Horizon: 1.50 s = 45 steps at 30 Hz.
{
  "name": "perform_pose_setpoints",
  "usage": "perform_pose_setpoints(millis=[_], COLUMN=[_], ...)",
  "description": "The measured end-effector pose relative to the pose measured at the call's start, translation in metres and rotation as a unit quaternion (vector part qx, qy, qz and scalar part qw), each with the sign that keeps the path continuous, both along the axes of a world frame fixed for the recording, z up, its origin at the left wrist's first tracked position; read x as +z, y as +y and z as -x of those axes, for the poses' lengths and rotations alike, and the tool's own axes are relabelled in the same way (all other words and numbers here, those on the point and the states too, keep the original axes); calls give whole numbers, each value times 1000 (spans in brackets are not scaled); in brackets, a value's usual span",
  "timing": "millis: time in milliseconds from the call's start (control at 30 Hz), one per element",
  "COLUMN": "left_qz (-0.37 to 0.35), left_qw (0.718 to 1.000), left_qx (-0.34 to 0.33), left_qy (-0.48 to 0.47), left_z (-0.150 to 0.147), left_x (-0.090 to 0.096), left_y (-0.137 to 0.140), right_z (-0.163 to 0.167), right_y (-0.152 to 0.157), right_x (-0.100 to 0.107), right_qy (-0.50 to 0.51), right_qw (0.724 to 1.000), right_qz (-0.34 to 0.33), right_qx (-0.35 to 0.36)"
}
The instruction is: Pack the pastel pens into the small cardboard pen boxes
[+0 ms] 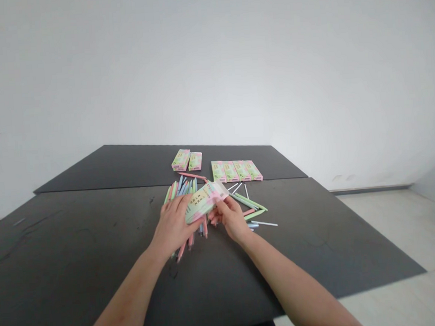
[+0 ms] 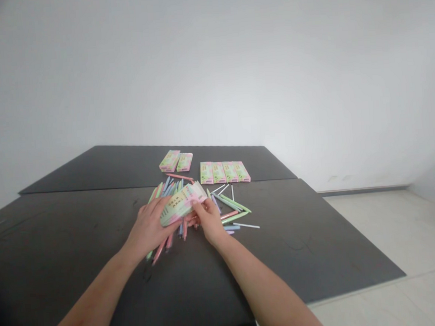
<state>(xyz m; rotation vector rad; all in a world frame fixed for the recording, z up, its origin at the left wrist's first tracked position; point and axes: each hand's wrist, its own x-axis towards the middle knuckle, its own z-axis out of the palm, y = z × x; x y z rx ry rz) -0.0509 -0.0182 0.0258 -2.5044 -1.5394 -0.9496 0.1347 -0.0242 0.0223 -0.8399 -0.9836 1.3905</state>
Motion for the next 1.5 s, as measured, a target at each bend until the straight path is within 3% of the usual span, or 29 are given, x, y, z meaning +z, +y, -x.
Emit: perform_pose_setpoints(millis=[100, 200, 333, 400, 500, 600, 700, 933, 1100, 1233, 1367, 1500], left_qz=[3, 3, 3, -2, -8, -6, -5, -5, 8, 7, -1, 6], left_qw=[1000, 998, 997, 996, 994, 993, 992, 992, 994, 995, 996, 996], left_qx=[22, 44, 67, 78, 95, 105, 112, 114, 106, 101, 93, 92], left_qy=[-21, -38, -48, -49, -53, -57, -55, -48, -33, -10, 8, 20], left_z=[1, 3, 6, 7, 8, 9, 10, 12, 16, 19, 19, 19], left_x=[3, 6, 9, 9, 9, 9, 9, 7, 4, 0, -2, -4], left_y=[1, 2, 4, 5, 5, 6, 6, 8, 12, 14, 15, 14], right_z=[-14, -37, -61, -65, -59, -50, -44, -42, -37, -39, -52, -70], right_y=[7, 18, 28, 28, 24, 17, 13, 11, 10, 9, 12, 16], right_x=[1, 1, -4, -7, -10, -10, -10, -11, -10, -6, 4, 14], right_qy=[-11, -70, -251, -375, -548, -643, -688, -729, -740, -720, -663, -529], right_qw=[999, 986, 937, 893, 806, 740, 705, 667, 659, 678, 727, 809], right_qz=[-25, -49, -70, -94, -131, -129, -112, -102, -80, -57, -49, -83], right_qx=[-39, -144, -234, -230, -184, -149, -128, -114, -111, -134, -173, -240])
